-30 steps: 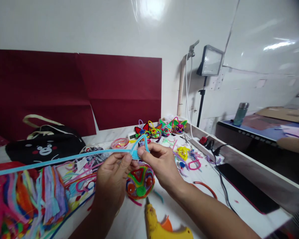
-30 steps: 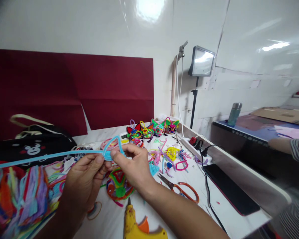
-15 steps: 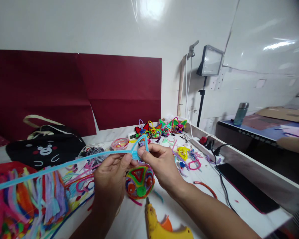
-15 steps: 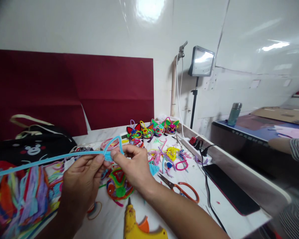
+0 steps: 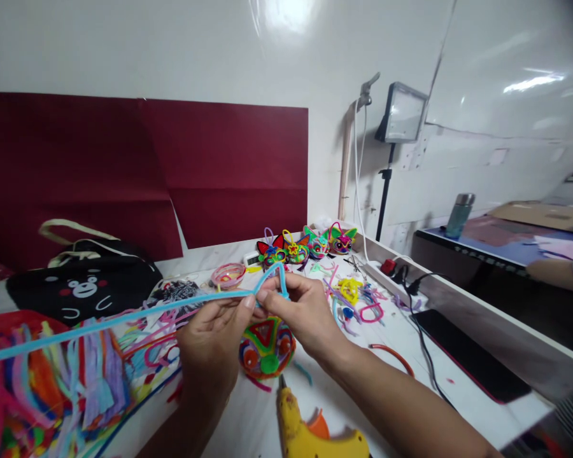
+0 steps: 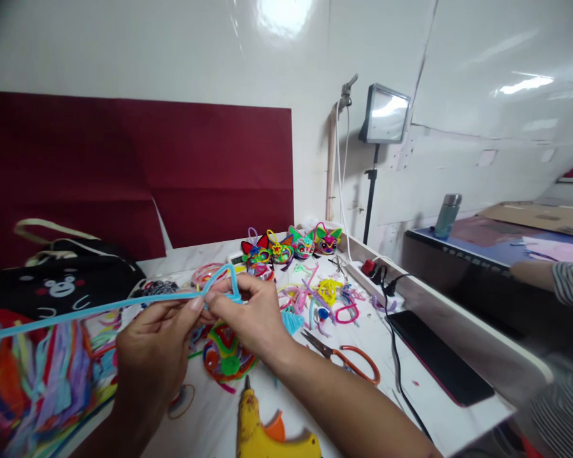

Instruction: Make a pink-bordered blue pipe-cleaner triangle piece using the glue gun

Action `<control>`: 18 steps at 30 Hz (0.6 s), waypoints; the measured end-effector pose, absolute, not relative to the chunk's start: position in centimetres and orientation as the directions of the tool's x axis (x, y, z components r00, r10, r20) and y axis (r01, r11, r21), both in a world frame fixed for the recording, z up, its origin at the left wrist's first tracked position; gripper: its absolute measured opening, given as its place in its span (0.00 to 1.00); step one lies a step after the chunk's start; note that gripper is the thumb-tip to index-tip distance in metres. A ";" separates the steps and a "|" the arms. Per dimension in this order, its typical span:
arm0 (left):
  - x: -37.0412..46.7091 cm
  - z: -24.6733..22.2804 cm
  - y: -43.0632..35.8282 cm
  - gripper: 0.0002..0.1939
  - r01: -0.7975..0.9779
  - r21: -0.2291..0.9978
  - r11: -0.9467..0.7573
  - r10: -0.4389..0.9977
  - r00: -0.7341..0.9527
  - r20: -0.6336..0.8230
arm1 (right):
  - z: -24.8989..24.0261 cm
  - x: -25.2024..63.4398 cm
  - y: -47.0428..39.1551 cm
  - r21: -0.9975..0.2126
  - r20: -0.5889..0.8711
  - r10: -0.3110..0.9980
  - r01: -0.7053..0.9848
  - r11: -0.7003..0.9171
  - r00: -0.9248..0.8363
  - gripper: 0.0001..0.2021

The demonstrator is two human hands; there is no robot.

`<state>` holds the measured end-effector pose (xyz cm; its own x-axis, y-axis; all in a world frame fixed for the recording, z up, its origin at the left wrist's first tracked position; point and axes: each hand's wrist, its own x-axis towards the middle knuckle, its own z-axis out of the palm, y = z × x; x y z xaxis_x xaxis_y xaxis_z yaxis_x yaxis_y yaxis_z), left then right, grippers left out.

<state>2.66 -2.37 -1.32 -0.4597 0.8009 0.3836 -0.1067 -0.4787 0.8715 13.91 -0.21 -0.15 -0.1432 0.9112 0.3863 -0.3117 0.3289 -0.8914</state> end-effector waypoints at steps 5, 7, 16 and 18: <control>2.9 -1.3 -2.3 0.05 -0.112 0.868 -0.484 0.791 -0.480 0.380 | -0.3 13.9 -0.1 -0.889 0.387 0.911 -0.323 0.326 -0.143 0.05; 2.8 -1.2 -2.3 0.05 -0.092 0.870 -0.485 0.787 -0.480 0.388 | -0.3 13.9 -0.1 -0.891 0.382 0.913 -0.320 0.324 -0.141 0.05; 2.8 -1.2 -2.8 0.05 0.003 0.887 -0.463 0.780 -0.473 0.409 | 0.2 14.0 -0.2 -0.905 0.371 0.920 -0.271 0.327 -0.126 0.04; 2.8 -1.1 -2.9 0.06 0.070 0.889 -0.454 0.764 -0.484 0.428 | 0.2 14.0 -0.3 -0.906 0.370 0.922 -0.265 0.330 -0.115 0.04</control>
